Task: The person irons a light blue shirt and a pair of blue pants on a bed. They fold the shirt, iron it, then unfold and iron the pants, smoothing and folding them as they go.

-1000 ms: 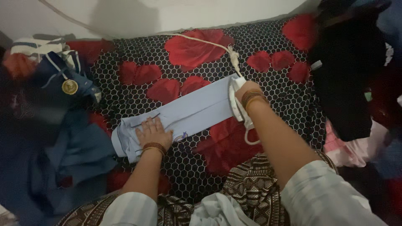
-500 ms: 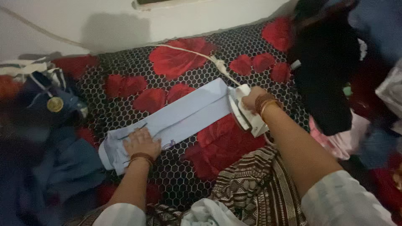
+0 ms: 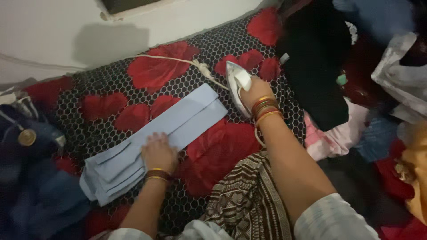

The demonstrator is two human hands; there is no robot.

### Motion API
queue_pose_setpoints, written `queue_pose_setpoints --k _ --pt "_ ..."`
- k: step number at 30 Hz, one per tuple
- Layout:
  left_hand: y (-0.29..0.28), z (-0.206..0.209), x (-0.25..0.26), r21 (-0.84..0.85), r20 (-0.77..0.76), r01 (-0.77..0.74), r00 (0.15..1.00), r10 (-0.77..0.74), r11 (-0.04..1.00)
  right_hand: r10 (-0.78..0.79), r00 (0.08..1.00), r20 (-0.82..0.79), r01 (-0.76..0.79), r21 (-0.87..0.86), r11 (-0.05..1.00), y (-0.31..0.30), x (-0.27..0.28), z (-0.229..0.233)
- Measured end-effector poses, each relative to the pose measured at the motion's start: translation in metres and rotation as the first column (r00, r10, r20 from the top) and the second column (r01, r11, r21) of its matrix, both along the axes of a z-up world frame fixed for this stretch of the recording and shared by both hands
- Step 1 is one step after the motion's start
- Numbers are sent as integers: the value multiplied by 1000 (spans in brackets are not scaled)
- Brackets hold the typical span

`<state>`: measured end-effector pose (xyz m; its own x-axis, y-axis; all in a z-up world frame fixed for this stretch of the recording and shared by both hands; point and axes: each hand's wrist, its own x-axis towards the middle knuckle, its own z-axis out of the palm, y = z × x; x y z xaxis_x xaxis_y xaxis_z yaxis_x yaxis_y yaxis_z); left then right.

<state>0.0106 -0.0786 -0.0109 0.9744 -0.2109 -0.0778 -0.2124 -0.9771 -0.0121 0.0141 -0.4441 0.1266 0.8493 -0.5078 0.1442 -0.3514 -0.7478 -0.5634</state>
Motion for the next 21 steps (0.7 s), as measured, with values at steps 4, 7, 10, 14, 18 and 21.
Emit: queue_pose_setpoints --k 4,7,10,14,18,21 --pt "-65 -3 -16 -102 201 166 969 -143 981 -123 980 -158 110 -86 990 -7 -2 5" --pt "-96 -6 -14 -89 117 209 973 -198 974 -146 974 -173 128 -109 986 -20 3 -1" --pt "-111 -6 -5 -22 -4 218 976 -218 976 -153 983 -100 136 -164 977 -32 14 -21" --pt "-122 -10 2 53 -20 248 969 -247 967 -141 990 -4 136 -230 963 -42 32 -63" --pt "-125 -21 2 -45 104 272 958 -266 961 -116 993 -34 93 -400 912 -30 55 -101" --pt "-123 -28 2 -32 53 242 969 -241 970 -150 987 -56 110 -444 889 -26 64 -118"
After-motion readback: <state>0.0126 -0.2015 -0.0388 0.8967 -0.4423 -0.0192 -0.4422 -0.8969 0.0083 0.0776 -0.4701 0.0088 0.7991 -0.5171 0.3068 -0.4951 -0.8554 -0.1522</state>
